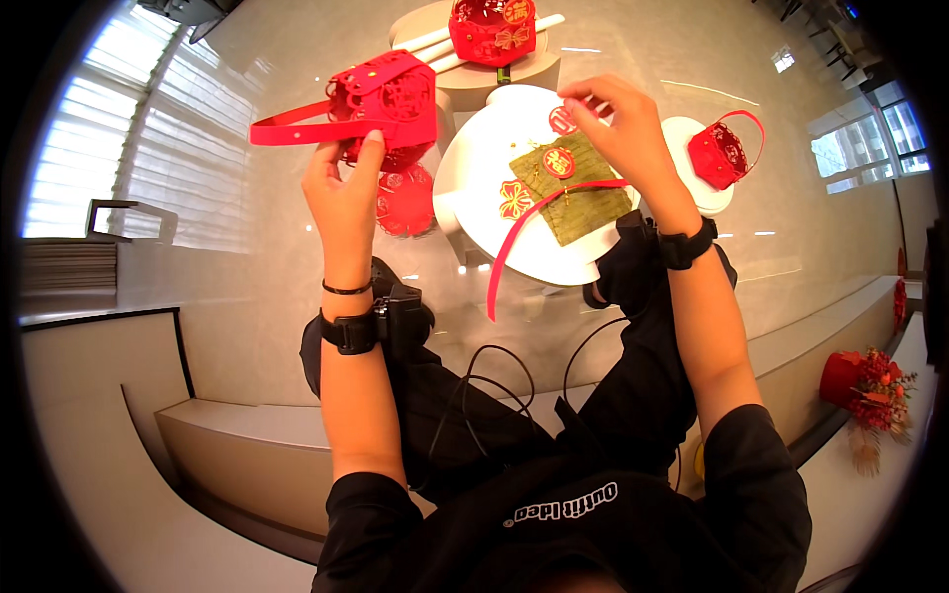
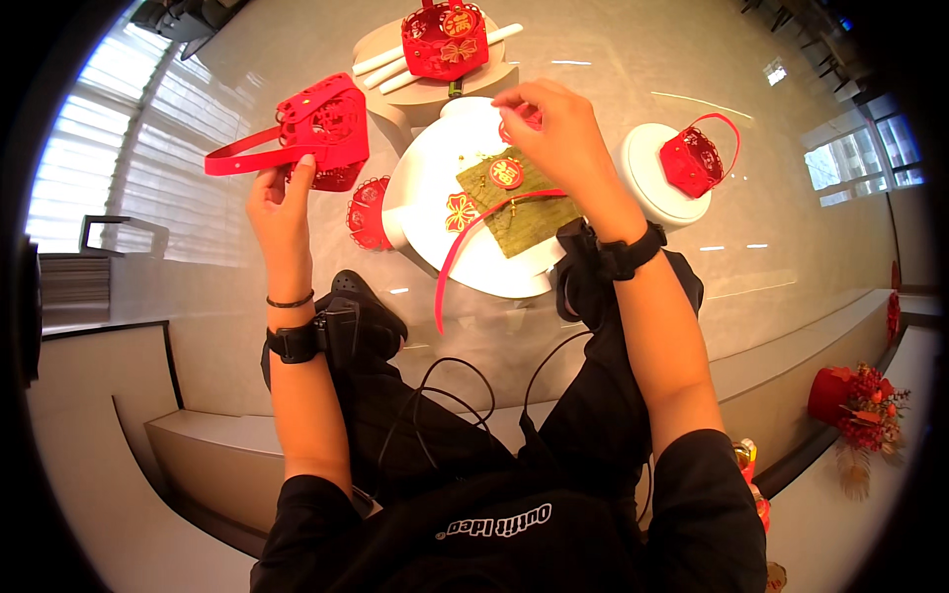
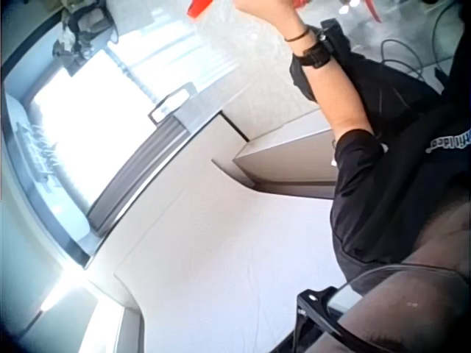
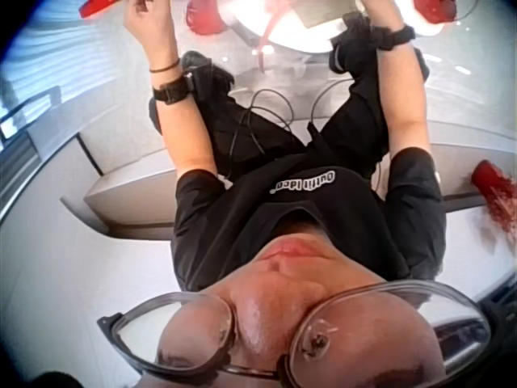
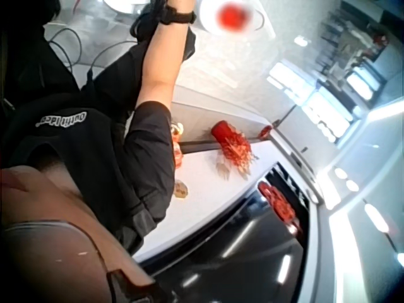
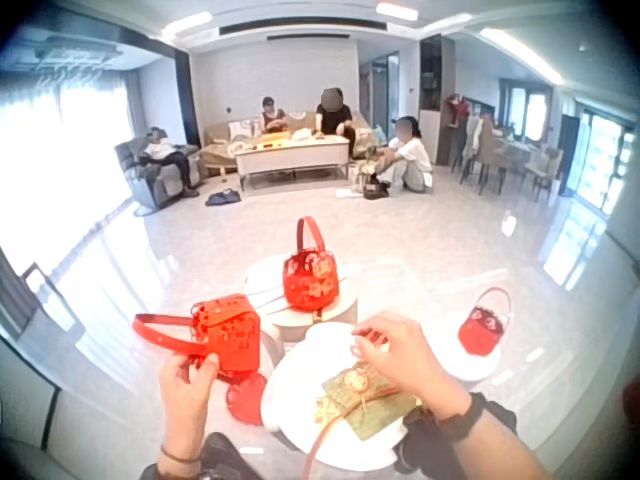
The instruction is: The person assembles red decorative paper baskets by hand, folding the laser-cut paper into shape, inserting a circular base, and attaching a handle strap and small decorative stickers.
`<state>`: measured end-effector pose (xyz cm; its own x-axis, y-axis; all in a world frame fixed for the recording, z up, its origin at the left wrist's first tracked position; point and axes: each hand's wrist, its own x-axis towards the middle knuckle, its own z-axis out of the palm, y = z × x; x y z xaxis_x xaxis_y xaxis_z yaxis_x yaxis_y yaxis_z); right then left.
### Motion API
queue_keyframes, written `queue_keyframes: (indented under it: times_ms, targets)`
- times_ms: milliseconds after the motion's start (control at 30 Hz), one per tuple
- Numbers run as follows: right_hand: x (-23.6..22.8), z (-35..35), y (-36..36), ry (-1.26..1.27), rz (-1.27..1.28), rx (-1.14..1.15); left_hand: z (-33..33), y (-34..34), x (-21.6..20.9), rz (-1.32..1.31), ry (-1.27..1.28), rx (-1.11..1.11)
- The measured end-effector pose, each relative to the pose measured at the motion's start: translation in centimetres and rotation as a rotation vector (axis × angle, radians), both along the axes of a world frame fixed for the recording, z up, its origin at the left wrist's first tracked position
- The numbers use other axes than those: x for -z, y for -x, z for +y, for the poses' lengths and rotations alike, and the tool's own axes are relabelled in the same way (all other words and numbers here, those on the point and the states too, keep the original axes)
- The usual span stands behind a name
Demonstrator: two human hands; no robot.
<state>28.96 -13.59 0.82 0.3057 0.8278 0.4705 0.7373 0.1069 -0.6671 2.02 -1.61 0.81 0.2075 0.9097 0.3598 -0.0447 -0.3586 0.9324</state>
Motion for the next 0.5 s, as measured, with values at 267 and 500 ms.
queue_keyframes:
  times_ms: [267, 500]
  targets:
    - [3.5, -1.5, -0.8, 0.502, -0.105, -0.064, 0.1, 0.5, 0.3, 0.072, -0.07, -0.03]
    - [3.6, -1.3, 0.2, 0.542, -0.051, 0.074, -0.1, 0.2, 0.3, 0.077, -0.064, -0.02]
